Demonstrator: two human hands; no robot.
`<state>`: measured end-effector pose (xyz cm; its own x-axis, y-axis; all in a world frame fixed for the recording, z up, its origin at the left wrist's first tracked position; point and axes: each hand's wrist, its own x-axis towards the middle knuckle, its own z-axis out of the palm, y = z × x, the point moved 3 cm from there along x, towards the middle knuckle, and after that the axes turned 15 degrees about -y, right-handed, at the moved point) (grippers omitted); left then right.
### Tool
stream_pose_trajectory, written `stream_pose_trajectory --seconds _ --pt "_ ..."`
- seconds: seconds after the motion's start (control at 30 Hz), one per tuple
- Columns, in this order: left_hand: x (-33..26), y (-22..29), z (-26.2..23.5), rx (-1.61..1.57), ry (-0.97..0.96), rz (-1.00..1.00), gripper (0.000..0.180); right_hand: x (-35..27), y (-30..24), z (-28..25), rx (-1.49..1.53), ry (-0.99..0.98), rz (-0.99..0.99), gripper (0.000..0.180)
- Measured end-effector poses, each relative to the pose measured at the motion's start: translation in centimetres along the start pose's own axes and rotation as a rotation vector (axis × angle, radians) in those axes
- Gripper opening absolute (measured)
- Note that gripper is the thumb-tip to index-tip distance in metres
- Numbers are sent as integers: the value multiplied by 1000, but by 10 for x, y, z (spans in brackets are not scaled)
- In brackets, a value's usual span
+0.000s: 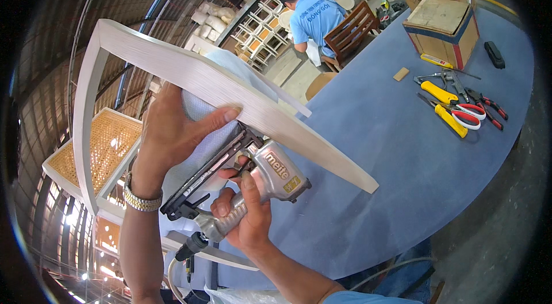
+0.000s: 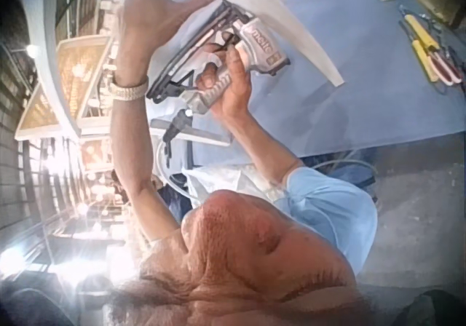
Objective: The person covers a white chair with a white mesh fabric, repeatedly folding the fabric over the edges, cutting excess with scissors, and securing it with a pneumatic staple gun. The person rotates the chair to access different sides and continues trimming and stapling until the fabric is taut.
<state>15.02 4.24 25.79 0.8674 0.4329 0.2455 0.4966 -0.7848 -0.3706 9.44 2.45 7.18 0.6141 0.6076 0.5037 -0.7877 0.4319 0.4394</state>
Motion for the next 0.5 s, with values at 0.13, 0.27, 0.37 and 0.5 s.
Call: stream_pose_trajectory --seconds 0.13,0.27,0.37,0.5 --pt "0 0 1 42 24 10 87 1 -6 6 -16 -8 14 33" --pt "-6 -4 5 85 77 13 87 -1 0 2 32 -15 25 33" --pt "-2 5 3 71 21 -71 85 1 -4 4 -22 26 6 34" --pt "-1 3 5 140 150 -104 83 -12 -24 3 -165 91 49 40"
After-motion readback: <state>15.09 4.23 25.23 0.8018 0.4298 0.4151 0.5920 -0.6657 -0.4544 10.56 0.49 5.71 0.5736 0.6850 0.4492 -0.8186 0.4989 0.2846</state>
